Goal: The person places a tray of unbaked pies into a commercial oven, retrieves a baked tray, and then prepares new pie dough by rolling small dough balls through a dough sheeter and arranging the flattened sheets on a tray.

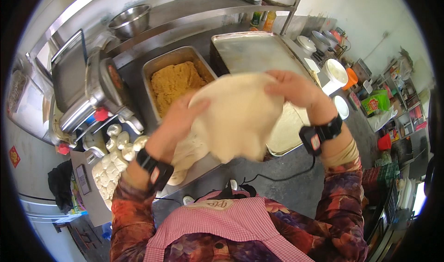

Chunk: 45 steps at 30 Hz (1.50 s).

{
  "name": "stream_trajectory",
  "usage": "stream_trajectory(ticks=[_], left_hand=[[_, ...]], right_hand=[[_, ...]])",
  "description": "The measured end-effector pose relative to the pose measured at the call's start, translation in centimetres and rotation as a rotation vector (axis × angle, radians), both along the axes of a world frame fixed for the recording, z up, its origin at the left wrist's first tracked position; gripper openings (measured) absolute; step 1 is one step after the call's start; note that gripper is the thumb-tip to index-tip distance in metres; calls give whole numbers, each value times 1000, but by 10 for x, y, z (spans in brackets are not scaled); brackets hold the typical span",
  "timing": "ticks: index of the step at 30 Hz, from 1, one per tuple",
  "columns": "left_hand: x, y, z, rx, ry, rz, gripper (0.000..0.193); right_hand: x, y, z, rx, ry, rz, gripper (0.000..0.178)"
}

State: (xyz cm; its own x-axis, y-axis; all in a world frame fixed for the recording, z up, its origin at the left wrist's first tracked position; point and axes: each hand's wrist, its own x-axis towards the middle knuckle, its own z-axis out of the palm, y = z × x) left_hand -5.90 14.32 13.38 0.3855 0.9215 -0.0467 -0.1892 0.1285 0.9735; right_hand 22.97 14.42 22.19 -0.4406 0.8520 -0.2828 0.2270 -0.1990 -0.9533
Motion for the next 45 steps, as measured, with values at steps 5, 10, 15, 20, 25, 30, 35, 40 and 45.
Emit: stream_trajectory(ticks=[5, 10, 15, 20, 25, 30, 35, 40, 45], left_hand=[[96, 139, -11, 495, 319, 107, 23], [166, 158, -69, 759, 989, -128, 28], [195, 124, -98, 998, 1231, -276, 28], [191, 96, -87, 1072, 1210, -278, 26], [189, 113, -73, 833, 1016, -504, 22], [198, 197, -80, 1028, 1243, 160, 27], [222, 225, -99, 750, 1395, 211, 17], [208, 239, -82, 577, 1288, 258, 13], [205, 234, -90, 874, 1607, 213, 17]], right_hand=[[98, 97, -31, 390, -259, -135, 34], [162, 125, -113, 543, -716, -146, 24], [204, 105, -170, 819, -891, 161, 41], [202, 96, -168, 846, -1151, 335, 43], [141, 91, -167, 988, -784, 175, 44], [100, 99, -170, 1109, -721, 483, 34], [115, 116, -169, 734, -505, 310, 39], [132, 155, -180, 892, -790, 33, 50], [132, 202, -194, 960, -1029, 24, 60]])
